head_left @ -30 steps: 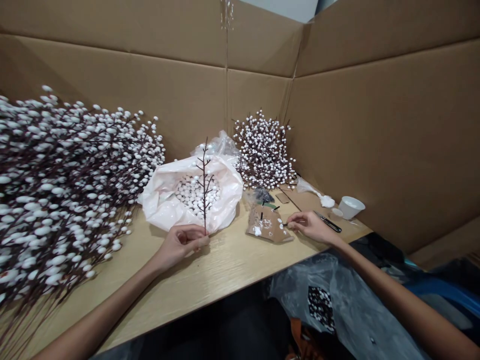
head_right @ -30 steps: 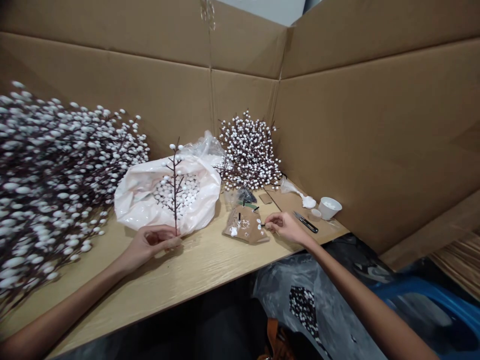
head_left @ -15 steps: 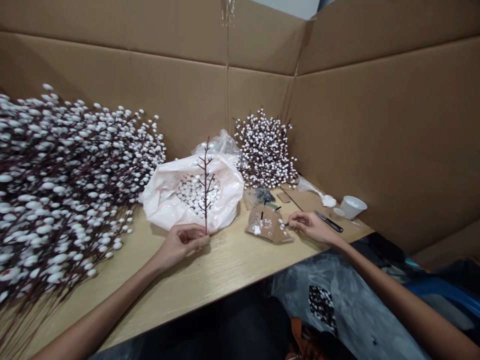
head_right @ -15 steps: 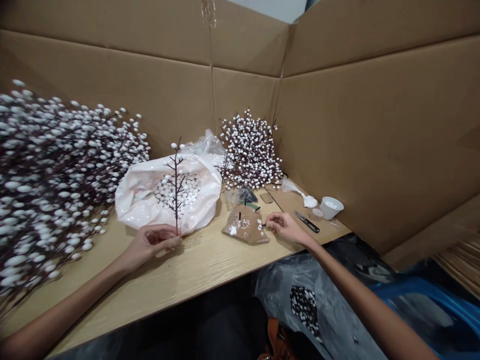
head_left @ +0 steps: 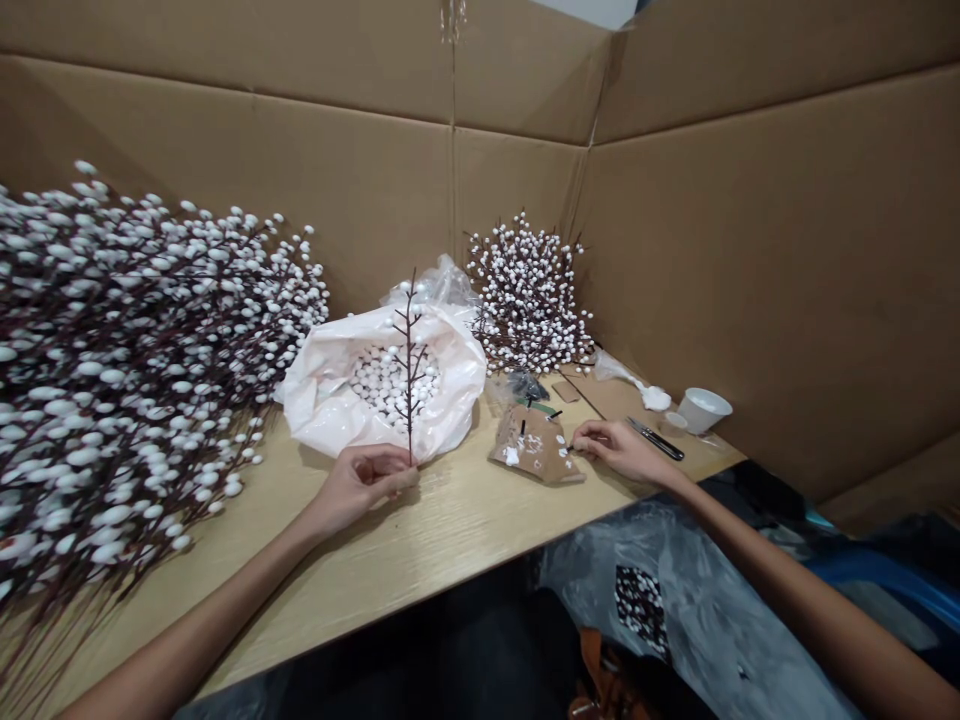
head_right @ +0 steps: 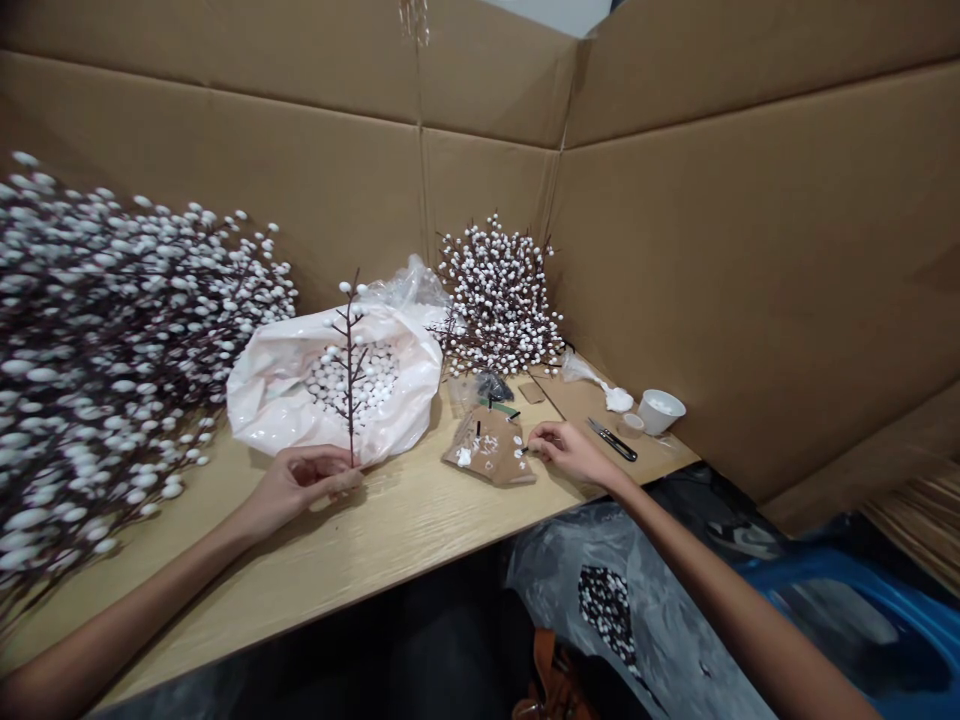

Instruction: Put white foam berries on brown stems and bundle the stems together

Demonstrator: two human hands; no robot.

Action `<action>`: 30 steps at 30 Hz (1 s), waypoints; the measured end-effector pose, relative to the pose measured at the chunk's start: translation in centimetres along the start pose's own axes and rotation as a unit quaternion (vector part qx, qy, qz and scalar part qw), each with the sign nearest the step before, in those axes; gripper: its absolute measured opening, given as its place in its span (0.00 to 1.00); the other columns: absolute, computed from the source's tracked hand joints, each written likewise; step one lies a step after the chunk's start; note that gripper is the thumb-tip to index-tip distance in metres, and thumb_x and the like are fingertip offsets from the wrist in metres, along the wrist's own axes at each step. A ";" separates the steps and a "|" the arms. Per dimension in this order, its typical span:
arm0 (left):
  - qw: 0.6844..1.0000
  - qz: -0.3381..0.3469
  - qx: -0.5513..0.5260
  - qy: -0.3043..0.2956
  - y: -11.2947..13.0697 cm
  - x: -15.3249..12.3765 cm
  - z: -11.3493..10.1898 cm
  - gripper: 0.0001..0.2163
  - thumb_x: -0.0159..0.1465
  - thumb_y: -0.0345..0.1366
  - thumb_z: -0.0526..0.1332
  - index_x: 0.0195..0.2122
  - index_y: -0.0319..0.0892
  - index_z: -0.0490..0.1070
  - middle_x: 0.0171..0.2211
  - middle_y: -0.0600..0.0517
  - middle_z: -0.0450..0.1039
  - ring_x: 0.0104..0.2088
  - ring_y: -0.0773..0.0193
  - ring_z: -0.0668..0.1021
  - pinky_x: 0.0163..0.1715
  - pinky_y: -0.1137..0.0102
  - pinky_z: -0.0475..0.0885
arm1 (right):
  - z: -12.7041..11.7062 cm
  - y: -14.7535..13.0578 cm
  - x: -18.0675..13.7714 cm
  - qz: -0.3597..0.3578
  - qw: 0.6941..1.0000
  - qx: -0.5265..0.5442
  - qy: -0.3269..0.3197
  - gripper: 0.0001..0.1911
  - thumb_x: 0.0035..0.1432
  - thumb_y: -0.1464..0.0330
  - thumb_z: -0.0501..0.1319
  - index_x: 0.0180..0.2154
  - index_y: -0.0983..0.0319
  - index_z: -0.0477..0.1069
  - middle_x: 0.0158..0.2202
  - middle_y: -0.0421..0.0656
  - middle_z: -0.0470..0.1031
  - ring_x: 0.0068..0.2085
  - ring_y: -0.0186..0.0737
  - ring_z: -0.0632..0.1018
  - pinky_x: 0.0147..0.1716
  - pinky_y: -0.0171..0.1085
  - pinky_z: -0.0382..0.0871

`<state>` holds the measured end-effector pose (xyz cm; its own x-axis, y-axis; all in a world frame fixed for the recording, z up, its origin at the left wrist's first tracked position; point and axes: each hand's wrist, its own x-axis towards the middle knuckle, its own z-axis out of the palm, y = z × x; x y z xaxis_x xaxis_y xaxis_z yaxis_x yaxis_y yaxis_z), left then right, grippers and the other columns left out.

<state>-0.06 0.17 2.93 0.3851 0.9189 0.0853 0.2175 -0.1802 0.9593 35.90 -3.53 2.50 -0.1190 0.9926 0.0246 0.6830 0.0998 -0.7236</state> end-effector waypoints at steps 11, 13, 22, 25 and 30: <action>1.000 -0.002 -0.002 0.006 0.0 0.1 0.1 0.10 0.46 0.39 0.67 0.26 0.38 0.73 0.19 0.53 0.72 0.19 0.70 0.71 0.19 0.76 0.67 | 0.5 0.2 -0.2 -0.012 0.999 0.033 0.015 0.19 0.51 0.53 0.54 0.28 0.63 0.69 0.26 0.43 0.70 0.28 0.38 0.69 0.29 0.37 0.63; 1.000 0.002 0.000 0.004 0.0 0.1 0.2 0.10 0.46 0.39 0.67 0.26 0.38 0.73 0.19 0.53 0.72 0.19 0.70 0.71 0.19 0.76 0.67 | 0.5 0.3 -0.1 -0.020 0.999 0.020 0.016 0.19 0.52 0.54 0.54 0.28 0.63 0.69 0.26 0.43 0.70 0.28 0.38 0.69 0.29 0.37 0.62; 1.000 0.011 0.006 0.001 -0.2 0.1 0.1 0.10 0.47 0.40 0.67 0.26 0.38 0.73 0.19 0.53 0.72 0.19 0.69 0.71 0.19 0.75 0.68 | 0.2 0.1 -0.1 -0.025 1.000 -0.002 0.000 0.19 0.54 0.54 0.53 0.28 0.63 0.69 0.26 0.43 0.70 0.29 0.39 0.69 0.30 0.37 0.62; 1.000 0.008 0.004 -0.001 -0.2 0.1 0.1 0.11 0.47 0.40 0.67 0.26 0.38 0.73 0.19 0.53 0.72 0.19 0.69 0.71 0.19 0.76 0.68 | 0.2 0.1 0.0 -0.009 1.000 0.011 0.007 0.20 0.53 0.53 0.53 0.27 0.63 0.68 0.26 0.43 0.69 0.29 0.38 0.69 0.30 0.36 0.62; 1.000 0.007 0.003 -0.006 -0.2 0.0 0.1 0.11 0.47 0.40 0.67 0.27 0.38 0.73 0.20 0.53 0.73 0.19 0.69 0.71 0.19 0.76 0.68 | 0.6 0.2 0.2 -0.004 0.999 0.017 0.029 0.19 0.52 0.53 0.53 0.25 0.63 0.66 0.23 0.41 0.67 0.26 0.37 0.67 0.28 0.36 0.62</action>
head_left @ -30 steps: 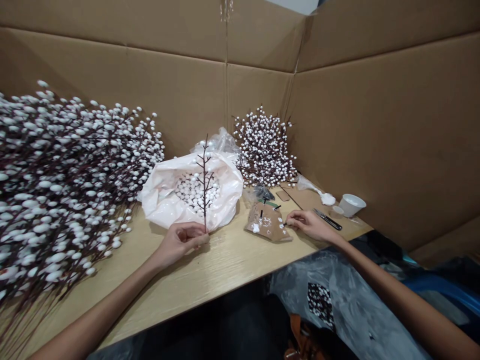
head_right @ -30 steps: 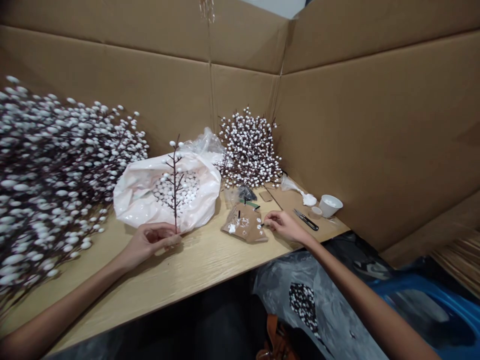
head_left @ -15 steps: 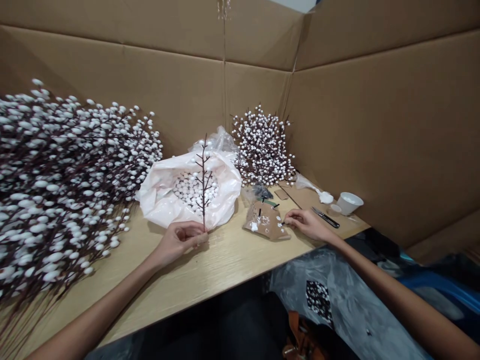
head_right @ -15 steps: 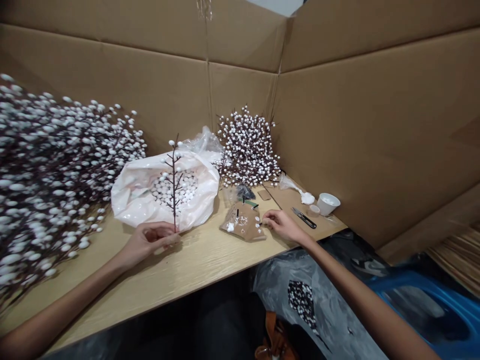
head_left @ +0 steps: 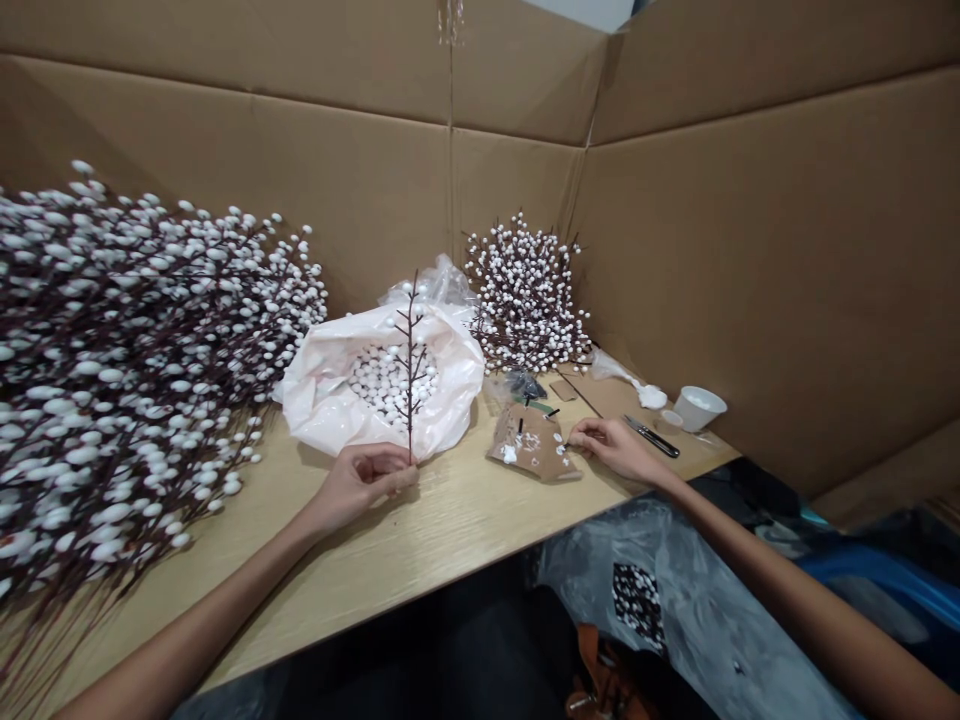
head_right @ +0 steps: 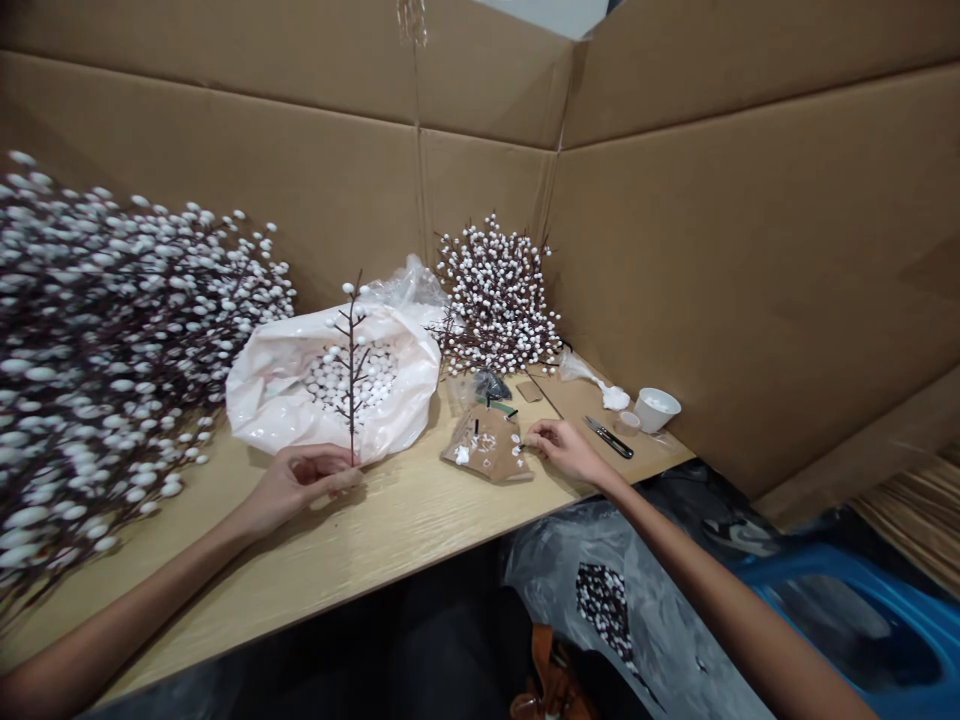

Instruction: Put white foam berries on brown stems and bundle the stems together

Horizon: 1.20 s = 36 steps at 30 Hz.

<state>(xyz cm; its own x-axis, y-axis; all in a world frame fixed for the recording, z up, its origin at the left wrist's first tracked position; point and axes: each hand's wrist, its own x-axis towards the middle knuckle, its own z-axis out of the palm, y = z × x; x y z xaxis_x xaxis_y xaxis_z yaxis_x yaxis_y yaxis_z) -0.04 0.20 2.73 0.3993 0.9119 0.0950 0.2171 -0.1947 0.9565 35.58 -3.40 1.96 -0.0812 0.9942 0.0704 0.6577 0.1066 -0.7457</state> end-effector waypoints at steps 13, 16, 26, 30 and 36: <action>1.000 0.004 0.002 -0.001 0.0 0.0 0.1 0.10 0.47 0.40 0.67 0.26 0.38 0.73 0.19 0.53 0.72 0.19 0.69 0.71 0.19 0.76 0.67 | -0.4 -1.0 -0.1 0.009 1.000 -0.018 -0.024 0.18 0.52 0.54 0.54 0.24 0.62 0.68 0.22 0.40 0.65 0.26 0.36 0.66 0.28 0.35 0.61; 1.000 0.001 0.000 0.000 0.1 0.0 0.1 0.10 0.48 0.40 0.67 0.26 0.38 0.72 0.19 0.53 0.72 0.19 0.69 0.71 0.19 0.76 0.67 | -0.3 -0.9 -0.1 0.007 1.000 -0.016 -0.015 0.18 0.52 0.54 0.53 0.23 0.62 0.67 0.22 0.40 0.65 0.26 0.36 0.66 0.28 0.36 0.61; 1.000 -0.008 -0.017 -0.006 0.0 0.0 0.0 0.10 0.47 0.39 0.67 0.26 0.38 0.73 0.19 0.54 0.71 0.19 0.69 0.71 0.20 0.76 0.67 | -0.1 -0.5 -0.1 -0.011 1.000 -0.007 -0.020 0.17 0.52 0.55 0.55 0.25 0.63 0.70 0.26 0.43 0.71 0.30 0.40 0.69 0.31 0.37 0.62; 1.000 -0.009 -0.026 -0.001 -0.1 0.0 0.0 0.11 0.47 0.39 0.68 0.26 0.38 0.73 0.20 0.53 0.72 0.20 0.69 0.71 0.20 0.76 0.67 | -0.6 -0.7 -0.2 0.006 0.999 0.035 -0.030 0.19 0.51 0.54 0.57 0.26 0.64 0.70 0.24 0.42 0.69 0.27 0.37 0.68 0.30 0.36 0.61; 0.999 -0.015 -0.040 0.007 -0.2 0.0 0.1 0.12 0.46 0.41 0.69 0.26 0.37 0.74 0.19 0.52 0.73 0.20 0.69 0.71 0.20 0.76 0.66 | -0.8 -2.8 -0.1 0.025 0.978 0.204 0.028 0.17 0.46 0.56 0.64 0.25 0.64 0.70 0.23 0.39 0.69 0.25 0.33 0.68 0.27 0.34 0.62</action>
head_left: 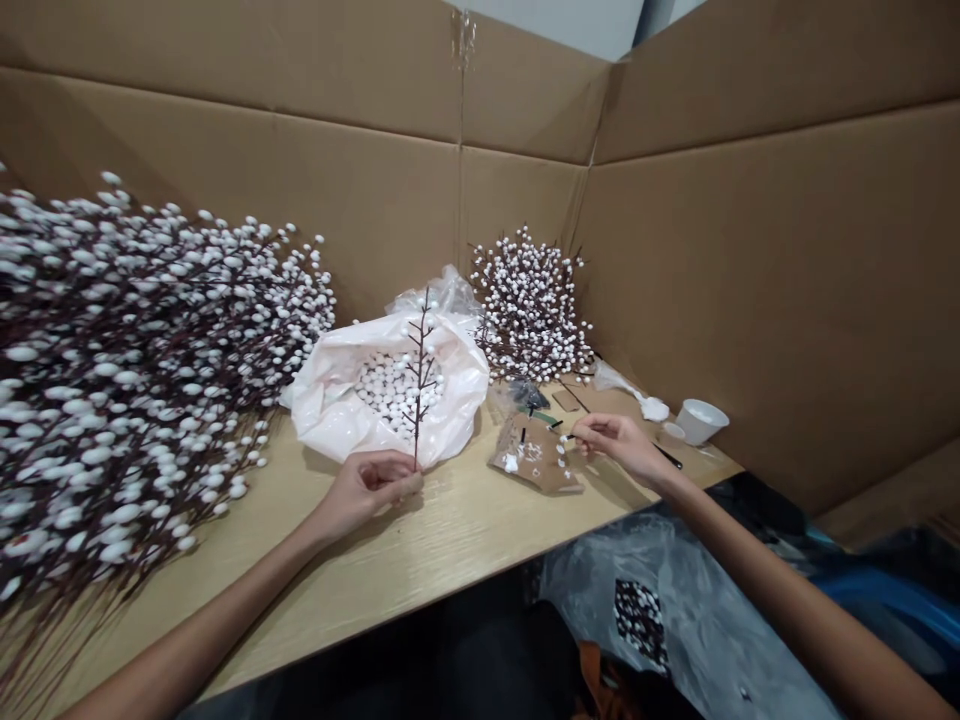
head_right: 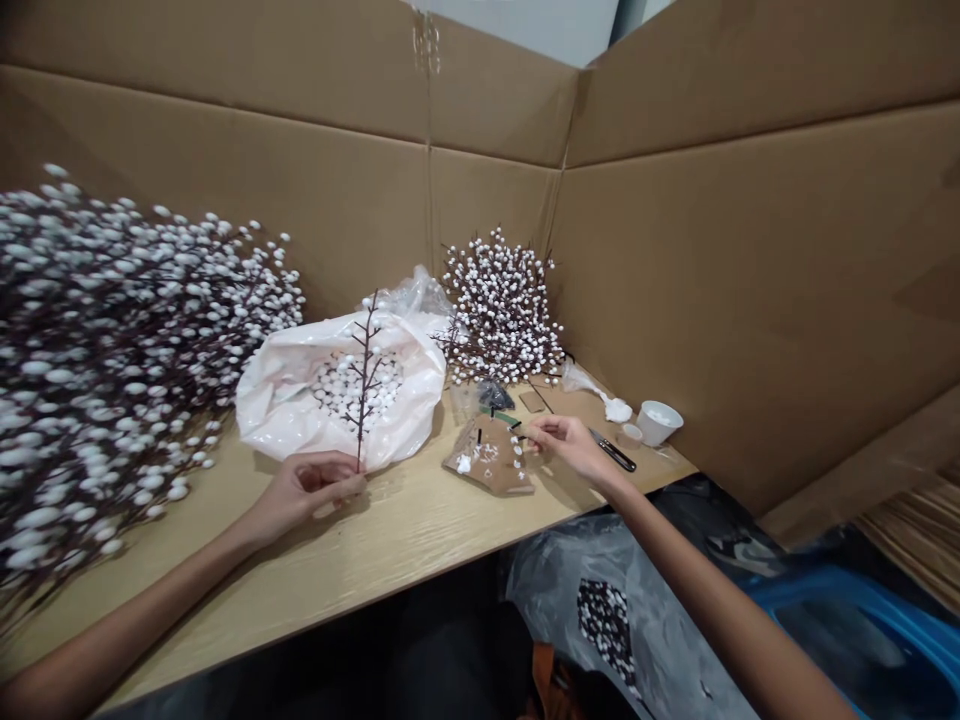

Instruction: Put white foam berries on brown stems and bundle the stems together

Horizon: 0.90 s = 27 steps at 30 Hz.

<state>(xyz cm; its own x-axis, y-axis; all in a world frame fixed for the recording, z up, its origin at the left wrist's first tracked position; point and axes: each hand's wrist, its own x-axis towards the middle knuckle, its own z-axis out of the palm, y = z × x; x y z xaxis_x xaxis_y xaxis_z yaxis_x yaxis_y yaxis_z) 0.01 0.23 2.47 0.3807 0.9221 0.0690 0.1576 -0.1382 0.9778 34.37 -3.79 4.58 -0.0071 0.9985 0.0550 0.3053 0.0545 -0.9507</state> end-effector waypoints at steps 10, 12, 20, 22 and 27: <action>0.995 -0.016 -0.081 0.056 0.4 -0.4 0.5 0.15 0.43 0.42 0.71 0.25 0.36 0.74 0.18 0.52 0.74 0.19 0.69 0.72 0.19 0.76 0.66 | 7.8 -7.8 3.3 -0.072 0.968 0.239 -0.015 0.11 0.38 0.64 0.71 0.26 0.62 0.76 0.24 0.40 0.74 0.25 0.31 0.73 0.29 0.33 0.70; 0.991 -0.020 -0.111 0.074 0.3 -0.4 0.7 0.16 0.41 0.42 0.71 0.25 0.35 0.74 0.18 0.52 0.74 0.19 0.69 0.72 0.20 0.76 0.66 | 9.5 -9.3 4.3 -0.109 0.966 0.230 -0.038 0.11 0.39 0.64 0.71 0.27 0.62 0.76 0.24 0.40 0.75 0.25 0.31 0.74 0.29 0.34 0.70; 0.967 -0.022 -0.208 0.143 -0.3 0.0 0.8 0.22 0.35 0.43 0.74 0.29 0.34 0.77 0.18 0.53 0.73 0.18 0.71 0.72 0.20 0.76 0.67 | 14.9 -11.2 7.5 -0.278 0.949 0.136 -0.057 0.05 0.47 0.67 0.66 0.28 0.62 0.75 0.26 0.41 0.75 0.26 0.33 0.74 0.27 0.34 0.70; 0.964 -0.031 -0.213 0.155 -0.3 0.1 0.8 0.21 0.33 0.42 0.74 0.26 0.34 0.77 0.17 0.53 0.73 0.17 0.72 0.71 0.20 0.76 0.66 | 15.7 -10.5 8.0 -0.314 0.941 0.120 -0.029 0.05 0.49 0.67 0.64 0.28 0.63 0.74 0.27 0.42 0.75 0.28 0.34 0.74 0.27 0.34 0.69; 0.964 -0.050 -0.192 0.178 -0.3 0.4 0.8 0.17 0.33 0.38 0.73 0.22 0.33 0.74 0.14 0.54 0.70 0.15 0.73 0.68 0.18 0.77 0.64 | 15.9 -8.5 7.9 -0.388 0.921 0.017 0.034 0.03 0.54 0.70 0.60 0.29 0.62 0.71 0.28 0.43 0.74 0.32 0.38 0.74 0.32 0.37 0.68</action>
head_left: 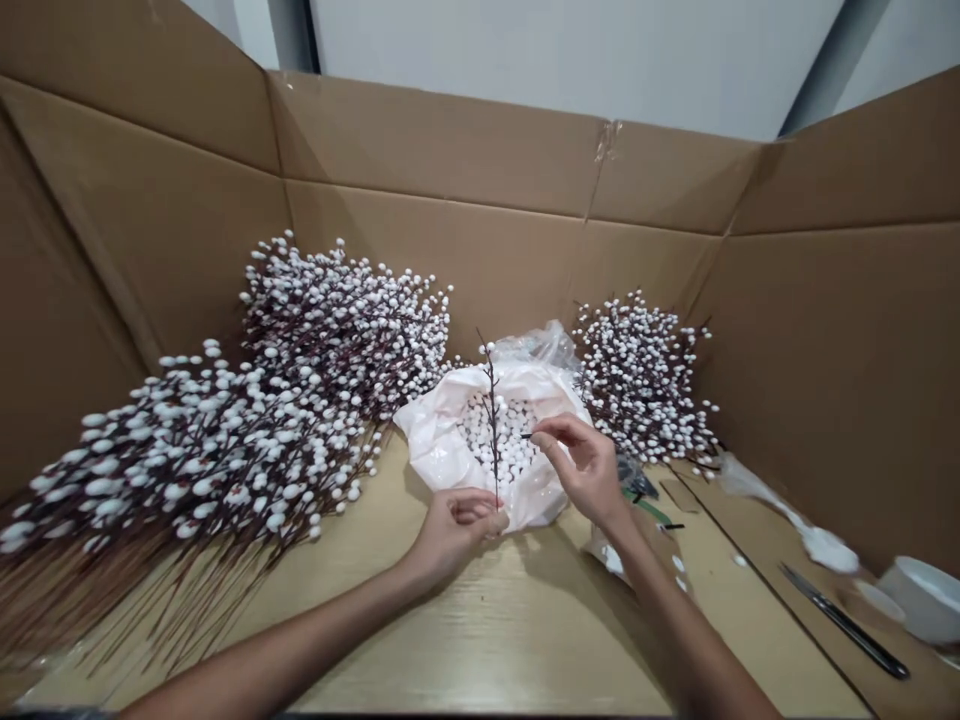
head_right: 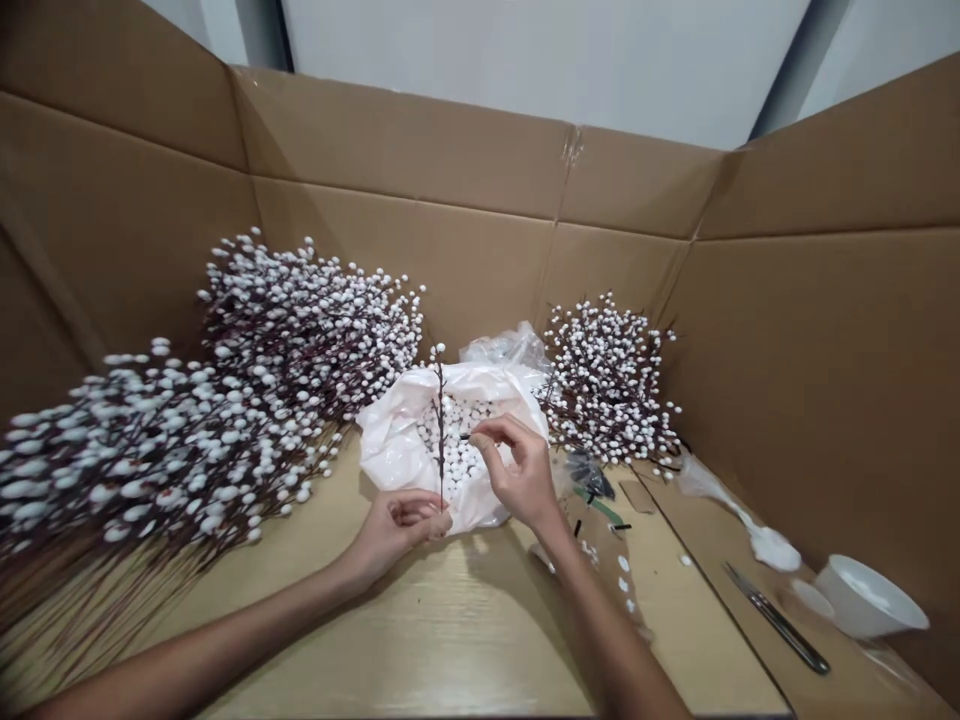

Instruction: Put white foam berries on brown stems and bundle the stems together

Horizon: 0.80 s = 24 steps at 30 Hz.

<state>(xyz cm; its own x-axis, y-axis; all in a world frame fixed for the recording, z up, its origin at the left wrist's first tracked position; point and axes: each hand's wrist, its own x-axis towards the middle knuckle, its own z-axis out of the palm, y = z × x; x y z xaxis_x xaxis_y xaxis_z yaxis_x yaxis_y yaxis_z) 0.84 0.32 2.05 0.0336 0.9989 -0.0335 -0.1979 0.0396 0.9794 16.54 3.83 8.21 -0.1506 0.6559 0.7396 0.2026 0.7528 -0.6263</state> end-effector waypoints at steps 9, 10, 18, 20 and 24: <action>1.000 -0.005 0.020 -0.003 0.0 0.2 -0.1 0.15 0.36 0.36 0.72 0.24 0.34 0.75 0.15 0.54 0.71 0.16 0.72 0.69 0.18 0.77 0.65 | -0.1 0.1 -0.7 -0.089 0.988 -0.118 -0.039 0.05 0.56 0.74 0.56 0.30 0.62 0.69 0.27 0.42 0.73 0.30 0.36 0.73 0.30 0.35 0.66; 1.000 -0.004 0.021 -0.003 0.0 0.2 -0.1 0.15 0.36 0.36 0.72 0.24 0.34 0.75 0.15 0.54 0.71 0.16 0.72 0.69 0.18 0.77 0.64 | -0.1 0.1 -0.7 -0.093 0.987 -0.124 -0.041 0.05 0.56 0.74 0.56 0.30 0.62 0.69 0.27 0.42 0.73 0.30 0.36 0.73 0.30 0.35 0.66; 0.999 0.014 0.046 0.001 -0.1 0.1 -0.2 0.14 0.38 0.36 0.72 0.25 0.34 0.76 0.15 0.53 0.72 0.16 0.72 0.68 0.19 0.76 0.63 | -0.2 0.0 -0.6 -0.098 0.980 -0.160 -0.065 0.06 0.56 0.74 0.54 0.30 0.61 0.68 0.27 0.43 0.72 0.29 0.37 0.72 0.30 0.36 0.66; 0.999 0.014 0.049 -0.001 -0.1 0.2 -0.2 0.14 0.38 0.37 0.72 0.25 0.34 0.76 0.15 0.53 0.72 0.16 0.72 0.68 0.19 0.75 0.63 | -0.2 0.0 -0.6 -0.099 0.978 -0.169 -0.069 0.06 0.56 0.74 0.54 0.30 0.60 0.67 0.26 0.42 0.71 0.29 0.37 0.72 0.29 0.36 0.66; 0.999 0.013 0.044 -0.003 -0.2 0.2 -0.3 0.15 0.38 0.37 0.72 0.25 0.34 0.76 0.15 0.53 0.71 0.16 0.72 0.67 0.18 0.75 0.63 | -0.2 0.1 -0.7 -0.105 0.977 -0.173 -0.070 0.06 0.55 0.75 0.54 0.29 0.61 0.67 0.26 0.42 0.70 0.28 0.37 0.72 0.29 0.36 0.65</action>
<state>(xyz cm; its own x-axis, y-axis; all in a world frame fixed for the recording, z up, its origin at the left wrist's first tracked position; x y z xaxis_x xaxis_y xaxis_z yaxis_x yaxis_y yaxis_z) 0.59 0.55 1.78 0.0363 0.9993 -0.0065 -0.1113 0.0105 0.9937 16.86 3.43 7.70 -0.3494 0.5076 0.7875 0.4644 0.8239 -0.3250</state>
